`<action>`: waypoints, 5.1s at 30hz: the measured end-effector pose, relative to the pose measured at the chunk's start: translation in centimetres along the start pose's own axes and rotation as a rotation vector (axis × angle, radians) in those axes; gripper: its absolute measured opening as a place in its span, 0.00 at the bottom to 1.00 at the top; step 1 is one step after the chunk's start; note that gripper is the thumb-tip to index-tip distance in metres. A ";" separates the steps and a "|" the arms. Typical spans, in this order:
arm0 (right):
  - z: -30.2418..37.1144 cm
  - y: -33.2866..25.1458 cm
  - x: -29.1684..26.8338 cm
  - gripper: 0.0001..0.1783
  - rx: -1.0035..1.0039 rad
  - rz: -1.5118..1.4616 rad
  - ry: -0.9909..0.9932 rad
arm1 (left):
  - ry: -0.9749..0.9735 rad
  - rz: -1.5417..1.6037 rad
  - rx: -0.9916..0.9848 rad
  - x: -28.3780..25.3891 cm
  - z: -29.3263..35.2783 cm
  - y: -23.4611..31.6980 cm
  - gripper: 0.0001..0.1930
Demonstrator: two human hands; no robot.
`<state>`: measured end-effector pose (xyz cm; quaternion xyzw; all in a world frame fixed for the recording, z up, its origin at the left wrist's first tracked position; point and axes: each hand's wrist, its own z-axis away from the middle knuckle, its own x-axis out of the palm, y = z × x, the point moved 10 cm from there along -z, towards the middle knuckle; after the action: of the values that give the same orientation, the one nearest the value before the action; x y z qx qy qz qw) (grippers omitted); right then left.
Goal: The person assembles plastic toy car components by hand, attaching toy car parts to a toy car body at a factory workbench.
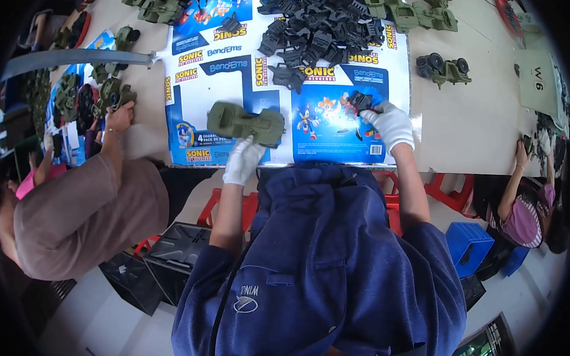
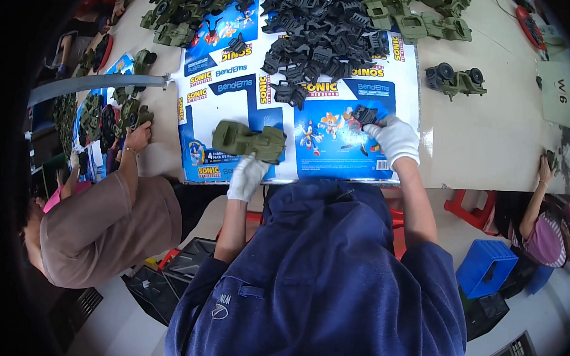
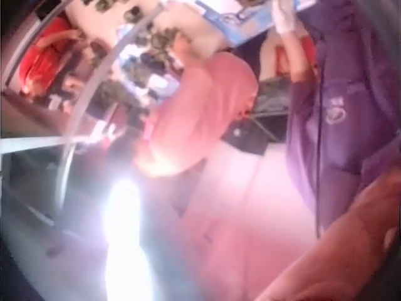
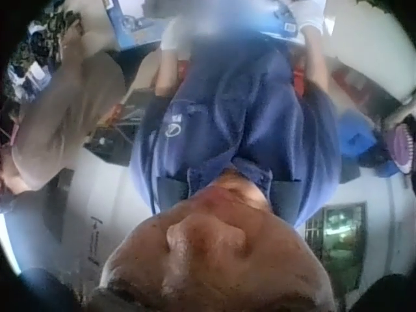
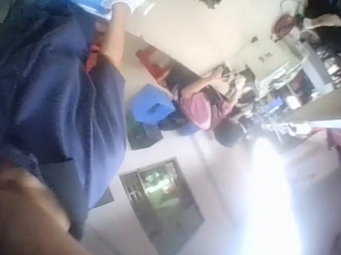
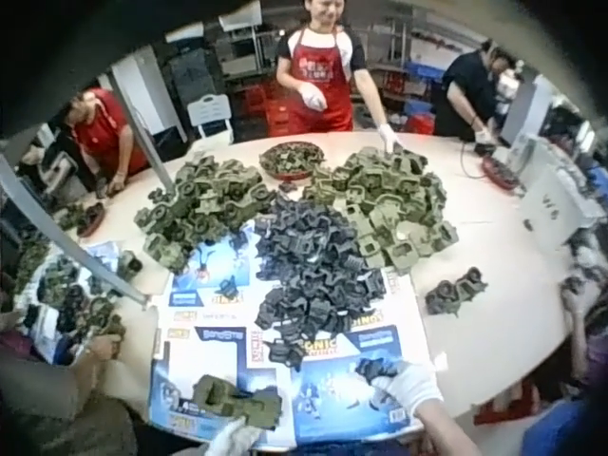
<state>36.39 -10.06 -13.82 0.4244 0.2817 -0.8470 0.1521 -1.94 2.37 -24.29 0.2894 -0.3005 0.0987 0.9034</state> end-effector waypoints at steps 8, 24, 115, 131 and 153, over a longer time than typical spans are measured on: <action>1.0 0.8 -2.2 0.20 -0.020 -0.283 0.082 | 0.022 -1.862 0.294 11.7 7.3 8.2 0.24; -0.8 -1.7 0.0 0.36 -0.057 -0.106 -0.026 | -0.159 -1.704 0.170 9.4 -1.1 4.1 0.46; 10.9 -11.9 -2.3 0.28 -0.738 -0.792 0.297 | -0.278 -0.856 0.692 24.5 4.4 2.2 0.13; 3.3 8.4 -8.3 0.31 -0.191 -0.539 1.183 | 1.093 -2.211 0.292 1.2 -3.0 31.9 0.41; -1.7 -15.4 0.3 0.35 -0.586 -0.369 0.222 | 0.244 -1.837 1.024 11.8 3.8 9.5 0.45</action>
<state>29.63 3.19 -9.48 0.3942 0.5993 -0.6921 0.0804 2.34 7.97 -10.29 0.7400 0.2039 -0.4793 0.4256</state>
